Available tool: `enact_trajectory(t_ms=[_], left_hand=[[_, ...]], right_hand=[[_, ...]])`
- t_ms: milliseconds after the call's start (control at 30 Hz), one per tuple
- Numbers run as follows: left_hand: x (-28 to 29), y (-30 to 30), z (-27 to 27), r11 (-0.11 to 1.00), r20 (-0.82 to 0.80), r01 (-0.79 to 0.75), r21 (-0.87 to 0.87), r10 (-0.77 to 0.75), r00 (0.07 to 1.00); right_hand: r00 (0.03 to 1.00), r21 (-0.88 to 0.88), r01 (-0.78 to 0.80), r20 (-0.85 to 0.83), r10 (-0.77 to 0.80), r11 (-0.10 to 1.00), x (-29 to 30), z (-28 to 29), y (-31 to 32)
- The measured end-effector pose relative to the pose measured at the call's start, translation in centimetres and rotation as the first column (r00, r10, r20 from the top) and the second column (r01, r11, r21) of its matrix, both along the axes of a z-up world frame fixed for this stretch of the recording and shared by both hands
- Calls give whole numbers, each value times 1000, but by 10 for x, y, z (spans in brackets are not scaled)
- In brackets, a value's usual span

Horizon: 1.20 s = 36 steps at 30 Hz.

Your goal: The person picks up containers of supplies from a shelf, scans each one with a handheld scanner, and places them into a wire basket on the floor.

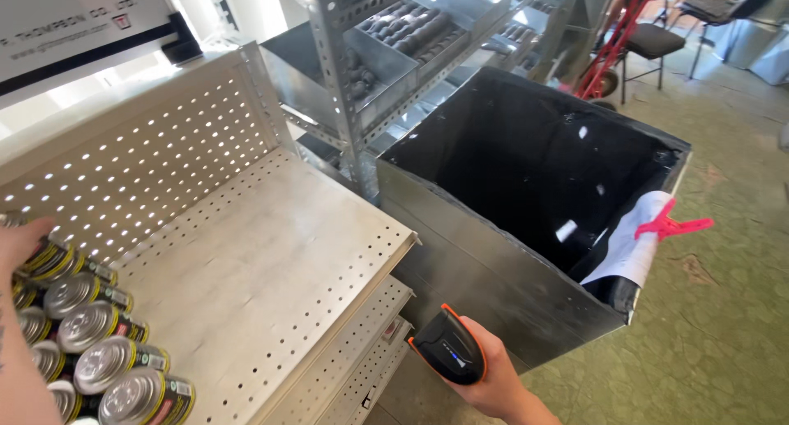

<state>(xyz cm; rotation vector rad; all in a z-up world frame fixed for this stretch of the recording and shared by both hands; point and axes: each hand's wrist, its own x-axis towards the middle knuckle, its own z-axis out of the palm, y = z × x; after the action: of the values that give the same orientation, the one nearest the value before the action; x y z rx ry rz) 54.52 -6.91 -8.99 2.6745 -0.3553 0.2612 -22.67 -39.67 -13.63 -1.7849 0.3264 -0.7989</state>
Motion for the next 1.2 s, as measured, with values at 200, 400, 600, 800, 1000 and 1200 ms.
enact_trajectory(t_ms=[200,400,600,800,1000,1200], left_hand=[[20,-6,-28,989,-107,101,-103,-112,988],[8,26,-30,971,-70,142,-194,-158,985],[-257,-27,159,942,303,219,-254,-138,943],[-427,-40,204,593,60,100,-799,-88,994],[-468,-67,172,-183,-132,-176,-967,-231,964],[-470,-93,139,-82,-161,-190,-978,-276,948]], right_hand=[[998,-29,-39,56,41,999,17,25,11],[991,-54,-86,96,91,995,24,35,14],[984,42,-153,102,149,987,28,32,-4],[949,58,-310,81,305,949,75,109,-17],[942,-438,-329,-94,321,837,152,171,-12],[916,-801,-401,-336,221,444,143,234,24]])
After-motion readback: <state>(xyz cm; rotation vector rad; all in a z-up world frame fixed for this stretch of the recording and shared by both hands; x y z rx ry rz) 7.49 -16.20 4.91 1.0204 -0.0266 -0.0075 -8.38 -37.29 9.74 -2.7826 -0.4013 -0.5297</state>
